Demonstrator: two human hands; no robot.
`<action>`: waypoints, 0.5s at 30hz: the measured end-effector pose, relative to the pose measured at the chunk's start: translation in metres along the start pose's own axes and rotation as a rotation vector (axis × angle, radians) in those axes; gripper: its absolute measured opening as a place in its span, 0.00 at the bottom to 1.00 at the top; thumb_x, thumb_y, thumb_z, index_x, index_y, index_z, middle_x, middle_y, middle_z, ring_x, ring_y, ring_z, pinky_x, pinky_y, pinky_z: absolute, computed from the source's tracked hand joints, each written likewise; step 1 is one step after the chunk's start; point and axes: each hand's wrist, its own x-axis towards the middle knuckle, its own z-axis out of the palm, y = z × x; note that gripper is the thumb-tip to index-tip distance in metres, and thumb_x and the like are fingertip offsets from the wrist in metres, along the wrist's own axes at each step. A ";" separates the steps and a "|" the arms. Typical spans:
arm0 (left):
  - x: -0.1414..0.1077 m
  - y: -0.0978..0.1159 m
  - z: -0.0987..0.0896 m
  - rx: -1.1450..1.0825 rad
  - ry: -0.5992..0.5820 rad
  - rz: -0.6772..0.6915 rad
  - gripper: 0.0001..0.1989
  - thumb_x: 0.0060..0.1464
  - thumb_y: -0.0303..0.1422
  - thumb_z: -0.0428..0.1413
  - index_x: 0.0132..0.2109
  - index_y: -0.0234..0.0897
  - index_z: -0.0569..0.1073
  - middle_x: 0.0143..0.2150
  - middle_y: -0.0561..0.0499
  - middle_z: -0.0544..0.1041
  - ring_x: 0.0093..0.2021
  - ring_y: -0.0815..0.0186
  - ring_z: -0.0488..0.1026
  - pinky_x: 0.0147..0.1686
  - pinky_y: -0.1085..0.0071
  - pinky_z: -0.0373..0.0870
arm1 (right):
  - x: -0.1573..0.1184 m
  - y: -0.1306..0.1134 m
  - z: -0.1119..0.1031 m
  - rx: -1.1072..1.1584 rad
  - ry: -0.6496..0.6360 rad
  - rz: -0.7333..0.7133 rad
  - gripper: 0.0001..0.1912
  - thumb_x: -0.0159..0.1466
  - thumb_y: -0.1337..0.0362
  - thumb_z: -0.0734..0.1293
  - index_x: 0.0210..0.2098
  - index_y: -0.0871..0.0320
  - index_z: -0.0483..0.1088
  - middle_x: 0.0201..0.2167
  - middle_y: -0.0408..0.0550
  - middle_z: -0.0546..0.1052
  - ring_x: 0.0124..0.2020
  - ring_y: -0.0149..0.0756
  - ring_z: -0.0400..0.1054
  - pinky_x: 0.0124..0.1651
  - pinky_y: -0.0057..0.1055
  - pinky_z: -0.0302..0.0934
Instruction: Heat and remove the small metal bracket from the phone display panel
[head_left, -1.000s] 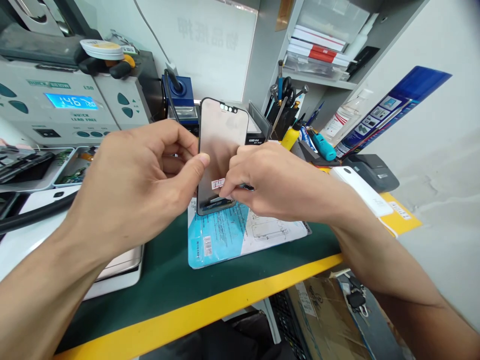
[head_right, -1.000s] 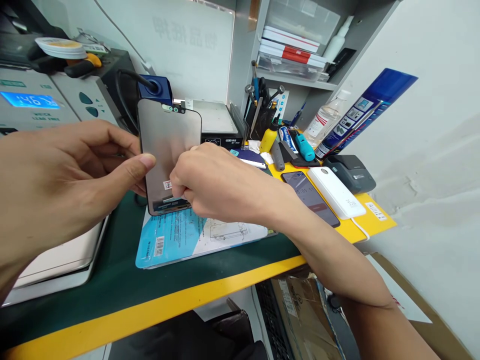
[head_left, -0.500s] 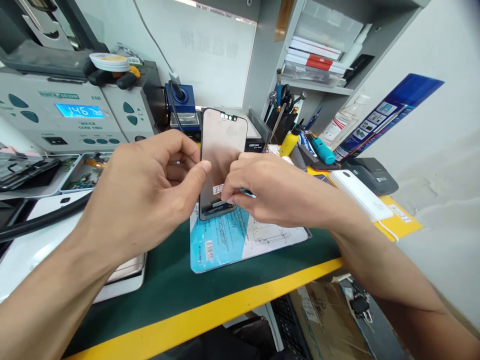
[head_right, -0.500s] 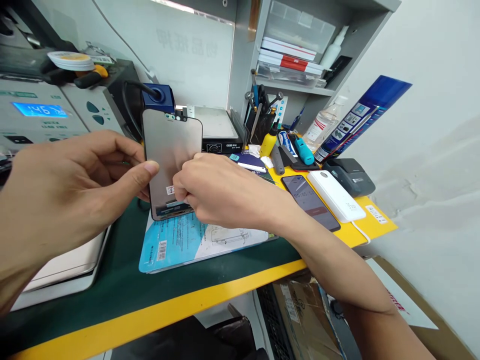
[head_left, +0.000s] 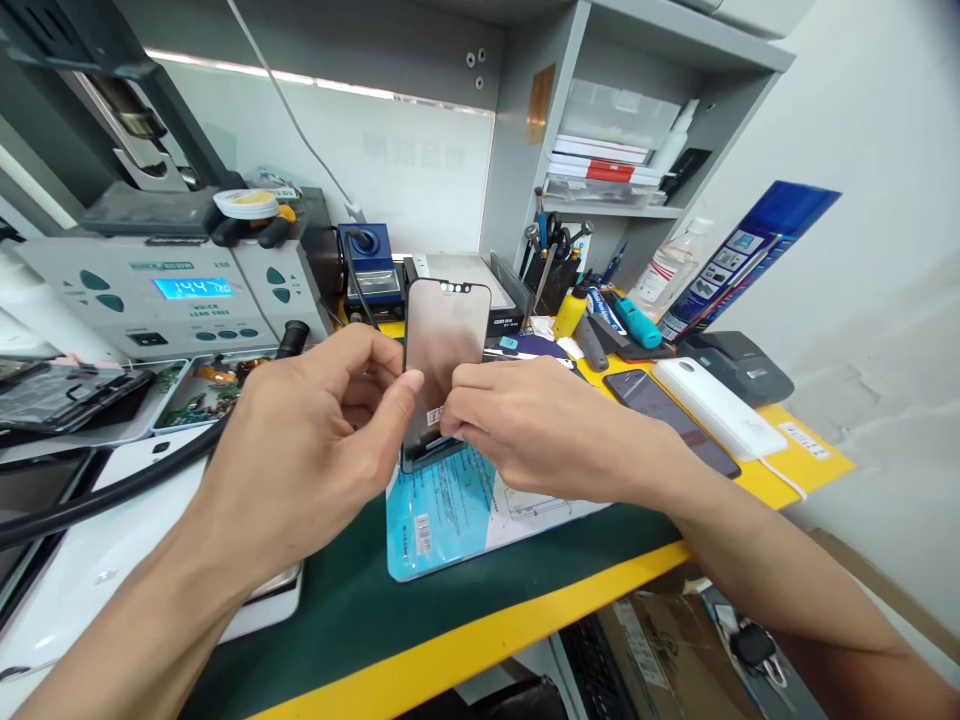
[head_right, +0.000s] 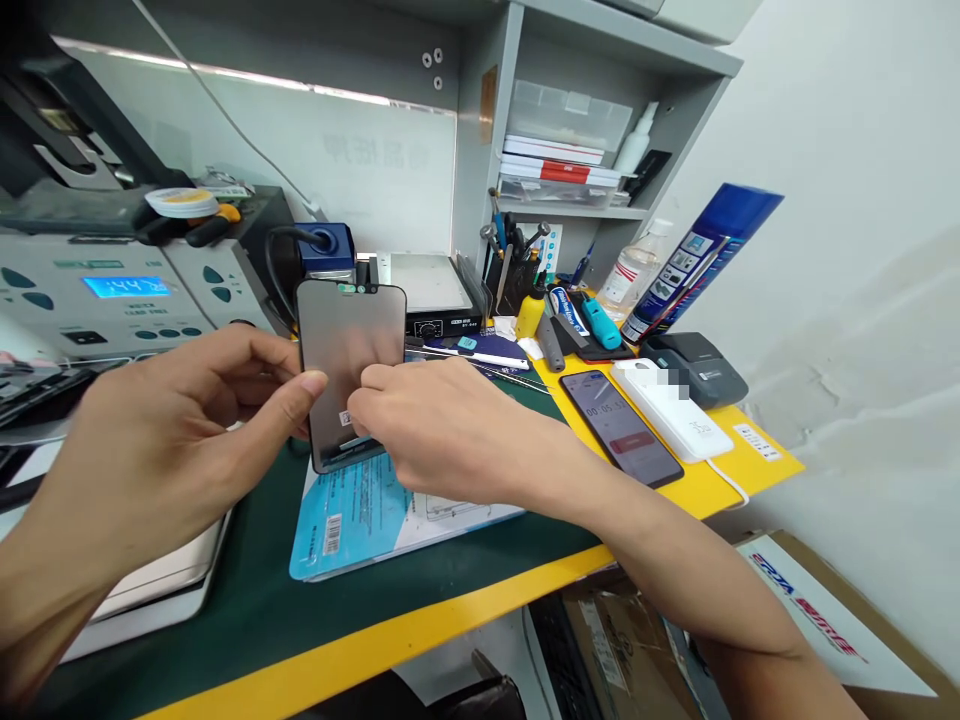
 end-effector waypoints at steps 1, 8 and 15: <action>0.000 0.000 0.000 -0.007 -0.001 0.003 0.05 0.61 0.34 0.56 0.37 0.39 0.70 0.23 0.59 0.71 0.19 0.73 0.66 0.16 0.83 0.58 | 0.000 0.000 0.000 0.001 -0.002 0.004 0.09 0.66 0.74 0.61 0.39 0.61 0.72 0.34 0.44 0.69 0.29 0.31 0.58 0.29 0.33 0.44; 0.000 -0.001 -0.002 -0.002 -0.026 0.015 0.05 0.63 0.32 0.56 0.36 0.40 0.68 0.22 0.61 0.69 0.19 0.74 0.63 0.16 0.82 0.57 | -0.002 0.000 0.002 0.070 0.016 0.006 0.08 0.65 0.75 0.61 0.38 0.62 0.71 0.35 0.45 0.69 0.32 0.32 0.62 0.32 0.32 0.49; -0.001 -0.003 -0.005 -0.081 -0.067 -0.049 0.06 0.64 0.36 0.56 0.38 0.40 0.69 0.25 0.58 0.72 0.21 0.72 0.67 0.17 0.80 0.60 | -0.013 0.007 -0.016 0.496 0.296 0.064 0.05 0.66 0.72 0.65 0.39 0.62 0.72 0.36 0.43 0.73 0.33 0.26 0.63 0.36 0.26 0.57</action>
